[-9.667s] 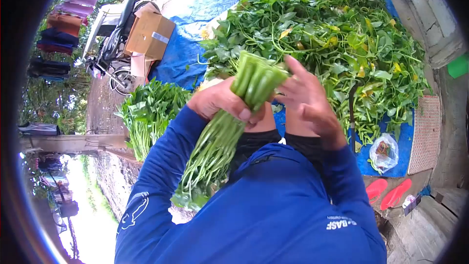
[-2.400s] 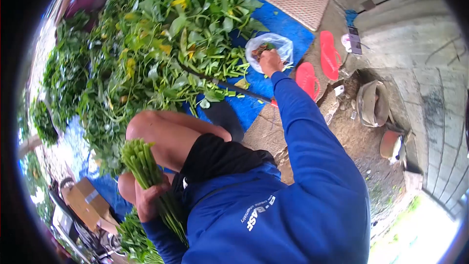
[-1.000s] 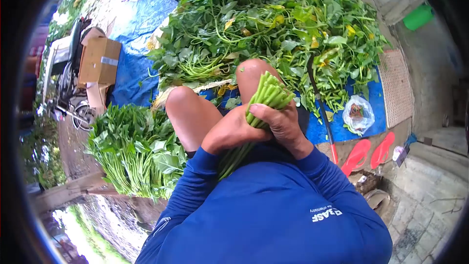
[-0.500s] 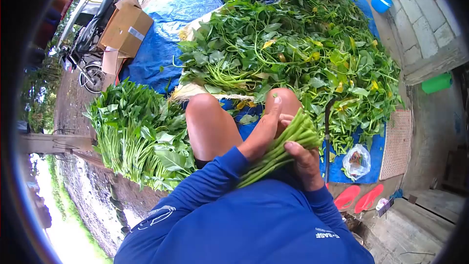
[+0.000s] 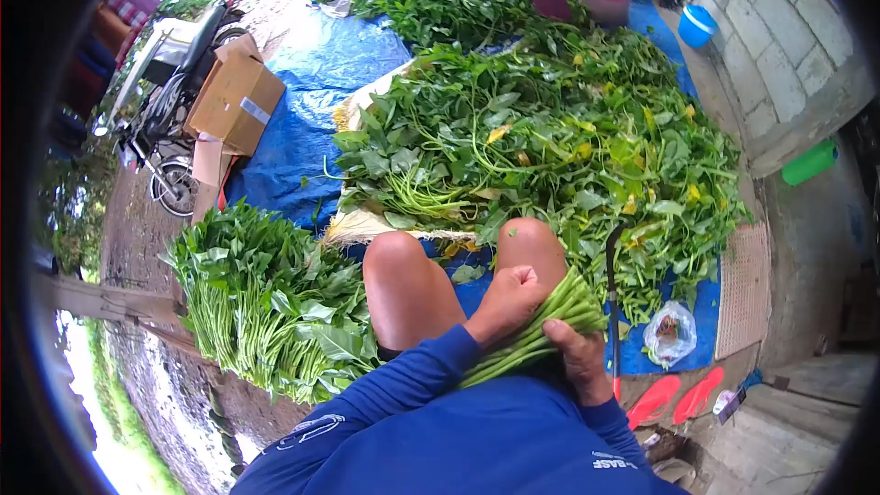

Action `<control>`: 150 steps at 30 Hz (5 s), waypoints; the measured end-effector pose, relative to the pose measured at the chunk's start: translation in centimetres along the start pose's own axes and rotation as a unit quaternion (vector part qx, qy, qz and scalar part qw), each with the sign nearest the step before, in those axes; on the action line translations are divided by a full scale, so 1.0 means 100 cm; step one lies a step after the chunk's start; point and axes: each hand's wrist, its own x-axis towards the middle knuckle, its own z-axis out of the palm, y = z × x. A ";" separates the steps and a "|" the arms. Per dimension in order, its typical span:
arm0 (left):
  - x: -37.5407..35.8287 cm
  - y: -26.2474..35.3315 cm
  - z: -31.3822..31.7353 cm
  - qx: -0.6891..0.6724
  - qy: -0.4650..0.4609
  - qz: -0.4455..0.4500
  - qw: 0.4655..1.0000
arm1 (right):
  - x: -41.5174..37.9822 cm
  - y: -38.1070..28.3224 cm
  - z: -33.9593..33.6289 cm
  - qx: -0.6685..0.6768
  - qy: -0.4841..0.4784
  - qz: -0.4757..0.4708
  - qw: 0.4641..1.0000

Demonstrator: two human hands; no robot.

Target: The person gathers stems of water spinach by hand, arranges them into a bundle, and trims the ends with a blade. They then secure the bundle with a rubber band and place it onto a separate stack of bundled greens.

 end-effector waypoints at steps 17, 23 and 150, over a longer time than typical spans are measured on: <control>0.011 -0.011 0.014 0.085 -0.053 -0.034 0.994 | -0.011 0.081 -0.117 0.559 -0.107 0.085 0.818; 0.006 -0.002 0.010 0.079 -0.031 0.024 0.996 | -0.022 0.011 -0.114 0.381 -0.309 -0.036 0.871; -0.087 0.046 -0.157 -0.185 -0.254 0.024 0.949 | 0.090 -0.055 0.135 0.178 -0.152 -0.159 0.959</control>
